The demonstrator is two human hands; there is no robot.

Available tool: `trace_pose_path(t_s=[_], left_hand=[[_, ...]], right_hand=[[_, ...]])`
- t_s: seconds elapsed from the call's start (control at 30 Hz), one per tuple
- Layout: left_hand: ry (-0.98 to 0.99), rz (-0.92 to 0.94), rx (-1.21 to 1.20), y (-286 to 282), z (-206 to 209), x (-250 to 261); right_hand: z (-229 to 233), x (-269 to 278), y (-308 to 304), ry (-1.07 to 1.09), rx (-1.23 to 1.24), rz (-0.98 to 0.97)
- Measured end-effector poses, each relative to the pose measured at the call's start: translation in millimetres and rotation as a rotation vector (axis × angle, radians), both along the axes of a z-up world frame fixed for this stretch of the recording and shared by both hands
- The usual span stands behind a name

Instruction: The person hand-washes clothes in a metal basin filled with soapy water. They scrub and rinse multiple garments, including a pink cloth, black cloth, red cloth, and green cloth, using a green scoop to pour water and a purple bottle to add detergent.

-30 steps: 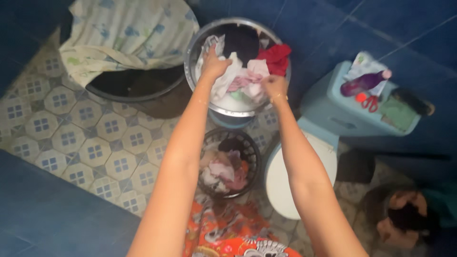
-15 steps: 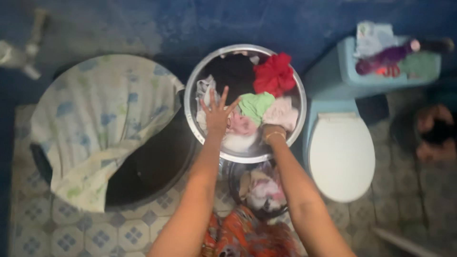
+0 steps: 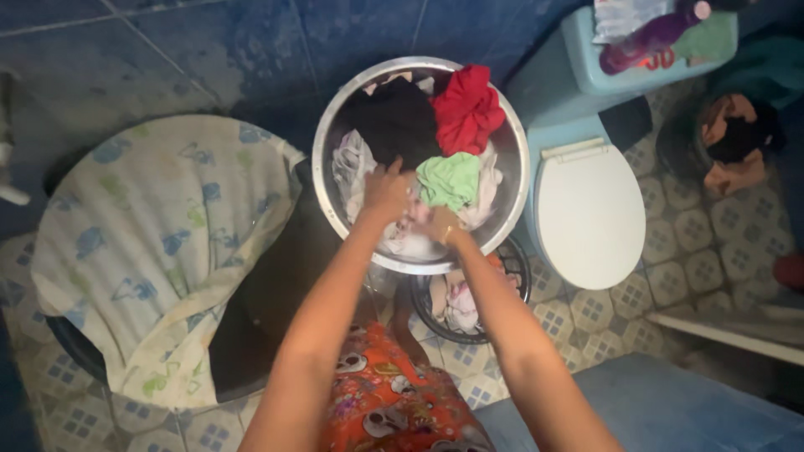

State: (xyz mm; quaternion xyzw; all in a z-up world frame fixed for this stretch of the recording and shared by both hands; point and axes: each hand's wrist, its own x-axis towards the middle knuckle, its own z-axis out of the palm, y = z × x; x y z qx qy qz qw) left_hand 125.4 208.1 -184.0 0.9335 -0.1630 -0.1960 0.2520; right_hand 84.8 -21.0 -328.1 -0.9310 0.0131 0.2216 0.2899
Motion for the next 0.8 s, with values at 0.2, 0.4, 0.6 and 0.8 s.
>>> trace_pose_path(t_s=[0.2, 0.4, 0.6, 0.8], left_hand=[[0.169, -0.086, -0.488, -13.2, -54.6, -1.5], [0.076, -0.208, 0.06, -44.7, -144.9, -59.1], [-0.152, -0.123, 0.119, -33.7, -160.7, -75.0], [-0.14, 0.06, 0.09, -33.7, -150.3, -74.0]], right_hand=[[25.0, 9.7, -27.6, 0.157, -0.445, 0.254], [14.6, -0.5, -26.8, 0.301, -0.573, 0.506], [6.5, 4.2, -29.1, 0.148, -0.562, 0.174], [12.8, 1.6, -9.1, 0.462, 0.483, -0.443]])
